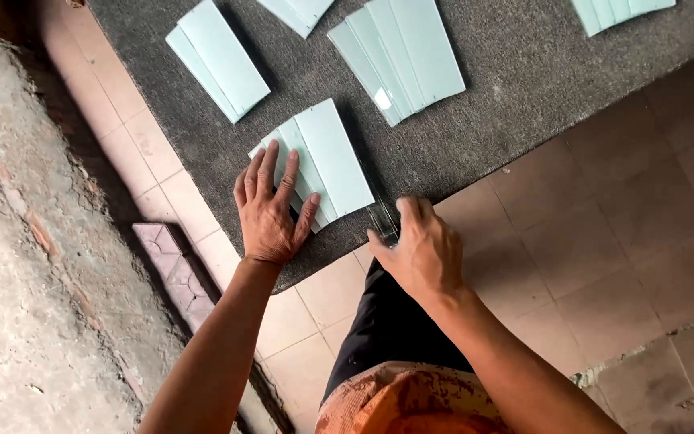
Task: The person arranges multiple small rectangular glass pieces on a padded work surface, then uses a caulking gun to apply adhesive along the edges of the pieces. The person presses the pieces together to form small stacks and continues to apply adhesive and assemble the glass components.
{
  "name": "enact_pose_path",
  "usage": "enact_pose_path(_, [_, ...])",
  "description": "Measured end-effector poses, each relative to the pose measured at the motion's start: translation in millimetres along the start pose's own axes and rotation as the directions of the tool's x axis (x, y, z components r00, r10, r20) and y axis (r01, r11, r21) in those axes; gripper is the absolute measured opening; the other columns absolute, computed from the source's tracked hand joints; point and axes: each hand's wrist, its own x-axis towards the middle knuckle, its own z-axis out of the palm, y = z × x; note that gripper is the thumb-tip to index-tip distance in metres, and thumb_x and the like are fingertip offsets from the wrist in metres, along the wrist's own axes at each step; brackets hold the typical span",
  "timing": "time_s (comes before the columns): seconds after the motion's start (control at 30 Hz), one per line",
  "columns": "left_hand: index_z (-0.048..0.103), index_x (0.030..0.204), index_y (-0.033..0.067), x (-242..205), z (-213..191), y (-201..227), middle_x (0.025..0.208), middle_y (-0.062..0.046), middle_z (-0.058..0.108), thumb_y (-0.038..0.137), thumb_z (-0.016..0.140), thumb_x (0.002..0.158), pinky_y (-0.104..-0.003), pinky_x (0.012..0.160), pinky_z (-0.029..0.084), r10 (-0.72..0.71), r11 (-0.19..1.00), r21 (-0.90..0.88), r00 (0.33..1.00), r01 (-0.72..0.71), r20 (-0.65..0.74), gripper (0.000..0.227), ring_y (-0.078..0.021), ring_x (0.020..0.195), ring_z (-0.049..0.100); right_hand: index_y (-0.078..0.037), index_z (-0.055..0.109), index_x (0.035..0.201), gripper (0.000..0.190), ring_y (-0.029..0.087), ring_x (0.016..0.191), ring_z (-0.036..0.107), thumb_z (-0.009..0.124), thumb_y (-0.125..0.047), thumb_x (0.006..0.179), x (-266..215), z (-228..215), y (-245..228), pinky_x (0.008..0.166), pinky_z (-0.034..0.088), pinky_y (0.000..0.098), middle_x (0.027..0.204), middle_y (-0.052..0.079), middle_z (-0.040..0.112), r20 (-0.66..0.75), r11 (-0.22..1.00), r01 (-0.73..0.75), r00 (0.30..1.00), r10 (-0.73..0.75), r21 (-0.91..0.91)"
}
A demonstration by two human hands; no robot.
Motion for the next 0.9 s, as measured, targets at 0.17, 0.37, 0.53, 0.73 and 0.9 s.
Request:
enact_pose_path(0.17, [0.044, 0.176, 0.0306, 0, 1, 0, 0.178, -0.015, 0.041, 0.063, 0.06, 0.112, -0.062, 0.13, 0.03, -0.001, 1.0, 0.009, 1.0, 0.001, 0.0, 0.073, -0.04, 0.164, 0.039, -0.007, 0.067, 0.126, 0.048, 0.05, 0.093, 0.082, 0.079, -0.041, 0.095, -15, 26, 18, 0.074, 0.064, 0.0621, 0.107, 0.028, 0.081, -0.021, 0.996, 0.034, 0.999, -0.032, 0.088])
enact_pose_path(0.37, [0.042, 0.177, 0.0309, -1, 1, -1, 0.18, -0.015, 0.039, 0.063, 0.058, 0.114, -0.063, 0.13, 0.029, -0.001, 1.0, -0.013, 1.0, 0.002, 0.018, 0.072, -0.0412, 0.165, 0.037, -0.008, 0.069, 0.124, 0.035, 0.045, 0.088, 0.083, 0.079, -0.03, 0.099, -9, 49, 17, 0.074, 0.066, 0.0575, 0.102, 0.024, 0.083, -0.101, 0.986, 0.128, 0.988, -0.116, 0.112])
enact_pose_path(0.53, [0.04, 0.178, 0.0326, -1, 3, -1, 0.181, -0.016, 0.036, 0.063, 0.058, 0.114, -0.063, 0.131, 0.028, -0.007, 1.0, 0.0, 0.999, 0.007, 0.034, 0.073, -0.041, 0.166, 0.036, -0.009, 0.069, 0.126, 0.04, 0.045, 0.085, 0.083, 0.081, -0.031, 0.095, -10, 42, 18, 0.072, 0.066, 0.0582, 0.099, 0.023, 0.082, -0.139, 0.984, 0.168, 0.978, -0.157, 0.066])
enact_pose_path(0.73, [0.043, 0.176, 0.0324, -1, 0, 0, 0.18, -0.019, 0.034, 0.064, 0.059, 0.114, -0.063, 0.131, 0.028, -0.025, 1.0, -0.005, 0.999, 0.025, 0.036, 0.072, -0.0422, 0.166, 0.037, -0.011, 0.068, 0.128, 0.05, 0.047, 0.086, 0.083, 0.081, -0.044, 0.092, -13, 28, 10, 0.072, 0.064, 0.061, 0.102, 0.024, 0.083, -0.123, 0.988, 0.127, 0.986, -0.115, 0.093])
enact_pose_path(0.9, [0.037, 0.178, 0.0355, -2, 3, -2, 0.182, -0.021, 0.028, 0.067, 0.057, 0.113, -0.064, 0.132, 0.028, -0.027, 0.999, -0.018, 0.999, 0.027, 0.038, 0.075, -0.0434, 0.167, 0.035, -0.014, 0.069, 0.134, 0.05, 0.047, 0.086, 0.082, 0.078, -0.045, 0.096, -10, 37, 14, 0.073, 0.064, 0.062, 0.1, 0.022, 0.083, -0.164, 0.989, 0.115, 0.982, -0.099, 0.092])
